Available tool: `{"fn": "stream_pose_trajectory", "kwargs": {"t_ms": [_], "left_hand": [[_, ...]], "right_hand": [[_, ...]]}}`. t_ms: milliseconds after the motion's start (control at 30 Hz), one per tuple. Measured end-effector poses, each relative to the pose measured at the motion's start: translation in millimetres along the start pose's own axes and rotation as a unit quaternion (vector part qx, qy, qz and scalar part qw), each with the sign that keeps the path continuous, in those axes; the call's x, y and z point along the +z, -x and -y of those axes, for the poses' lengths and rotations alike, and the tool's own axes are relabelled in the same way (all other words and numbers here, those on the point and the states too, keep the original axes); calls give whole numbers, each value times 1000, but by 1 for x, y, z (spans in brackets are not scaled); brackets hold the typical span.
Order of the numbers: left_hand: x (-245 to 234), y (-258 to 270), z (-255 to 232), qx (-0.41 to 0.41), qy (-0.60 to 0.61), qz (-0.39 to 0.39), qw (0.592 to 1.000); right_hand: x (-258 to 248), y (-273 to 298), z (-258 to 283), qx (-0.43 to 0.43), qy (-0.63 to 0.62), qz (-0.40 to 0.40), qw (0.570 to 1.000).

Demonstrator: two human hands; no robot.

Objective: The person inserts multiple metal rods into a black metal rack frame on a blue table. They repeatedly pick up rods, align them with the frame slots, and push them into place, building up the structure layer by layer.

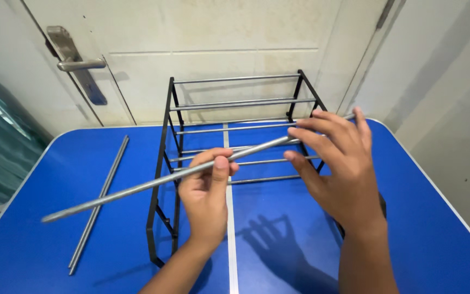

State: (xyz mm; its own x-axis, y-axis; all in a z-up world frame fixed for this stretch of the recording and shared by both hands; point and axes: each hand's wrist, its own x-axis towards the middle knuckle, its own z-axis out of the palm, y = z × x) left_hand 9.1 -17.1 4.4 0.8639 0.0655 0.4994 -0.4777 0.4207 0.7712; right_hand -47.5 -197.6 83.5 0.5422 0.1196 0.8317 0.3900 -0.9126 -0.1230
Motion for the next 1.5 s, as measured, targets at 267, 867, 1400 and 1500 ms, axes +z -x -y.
{"fn": "stream_pose_trajectory", "kwargs": {"t_ms": [267,867,1400,1500], "left_hand": [[-5,-14,16,-104,21,149,983],[-17,-18,-44,304,-512,81,799],[-38,-29,-67,201,-547,-35,812],[-48,-36,-76,180,-548,-65,815]], "right_hand": [[25,3,4,-24,-79,32,996],[17,1,-12,-7,-9,61,998],[22,11,34,-155,-114,-142,971],[24,18,36,-164,-138,-144,966]]}}
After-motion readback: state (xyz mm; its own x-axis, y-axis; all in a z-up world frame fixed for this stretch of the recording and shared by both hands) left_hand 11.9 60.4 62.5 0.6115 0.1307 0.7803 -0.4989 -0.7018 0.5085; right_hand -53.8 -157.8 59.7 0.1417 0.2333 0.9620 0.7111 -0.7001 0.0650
